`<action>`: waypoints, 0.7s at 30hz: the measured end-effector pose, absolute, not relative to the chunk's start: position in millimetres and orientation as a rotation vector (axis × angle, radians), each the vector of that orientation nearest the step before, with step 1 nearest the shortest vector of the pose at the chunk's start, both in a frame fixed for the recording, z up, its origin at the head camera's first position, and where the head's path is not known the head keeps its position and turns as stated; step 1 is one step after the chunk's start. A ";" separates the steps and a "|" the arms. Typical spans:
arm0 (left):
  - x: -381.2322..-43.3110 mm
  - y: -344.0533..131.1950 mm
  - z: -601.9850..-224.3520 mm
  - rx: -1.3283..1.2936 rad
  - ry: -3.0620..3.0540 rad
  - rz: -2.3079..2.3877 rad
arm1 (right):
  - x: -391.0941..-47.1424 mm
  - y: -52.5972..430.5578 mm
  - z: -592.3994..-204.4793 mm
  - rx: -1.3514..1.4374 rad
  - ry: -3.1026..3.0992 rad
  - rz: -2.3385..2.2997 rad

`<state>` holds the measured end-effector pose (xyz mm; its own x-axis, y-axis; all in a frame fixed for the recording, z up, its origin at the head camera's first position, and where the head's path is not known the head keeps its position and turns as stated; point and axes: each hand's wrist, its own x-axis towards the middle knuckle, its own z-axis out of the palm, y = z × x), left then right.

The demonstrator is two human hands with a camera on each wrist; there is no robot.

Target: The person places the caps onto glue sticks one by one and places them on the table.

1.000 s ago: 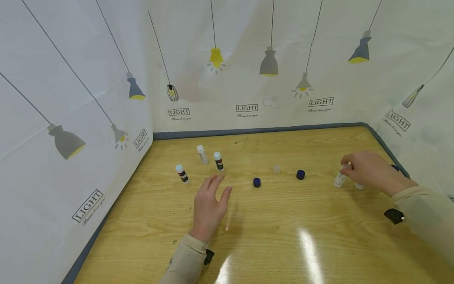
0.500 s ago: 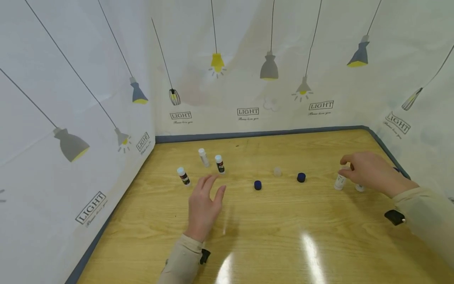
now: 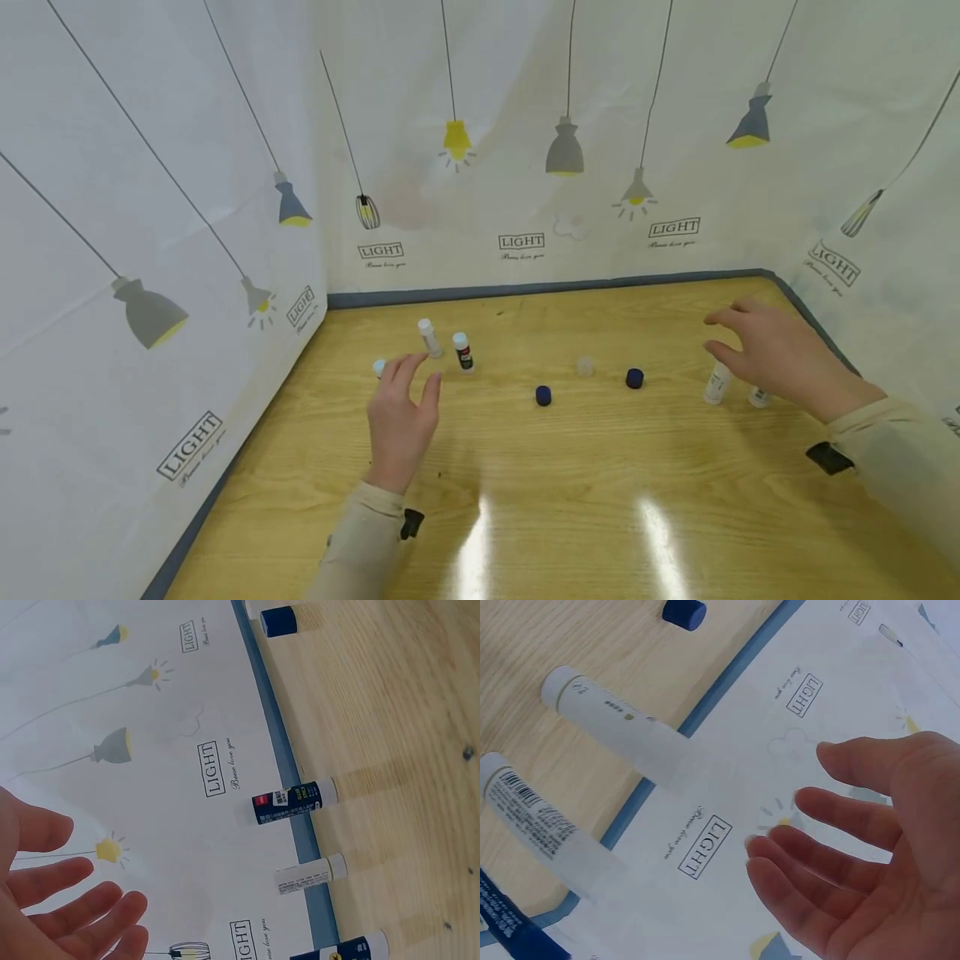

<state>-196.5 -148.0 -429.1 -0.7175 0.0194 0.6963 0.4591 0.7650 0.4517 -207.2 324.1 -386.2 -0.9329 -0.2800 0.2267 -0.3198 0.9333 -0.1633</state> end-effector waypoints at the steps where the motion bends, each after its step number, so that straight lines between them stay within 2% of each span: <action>1: -198.6 -149.8 -428.7 -0.342 -2.255 -0.816 | -205.7 321.1 -383.7 0.453 -2.883 0.298; 13: -221.2 -177.2 -444.5 -0.144 -2.232 -0.874 | -198.0 298.1 -378.7 0.632 -2.592 0.220; 21: -242.4 -191.1 -440.1 -0.026 -2.276 -0.970 | -197.1 286.4 -374.5 0.669 -2.541 0.218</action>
<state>-242.4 -191.1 -440.1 -0.7853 -0.2256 0.5766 0.2598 0.7252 0.6376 -197.1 286.4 -374.5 -0.7547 -0.4186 0.5052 -0.4986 0.8664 -0.0269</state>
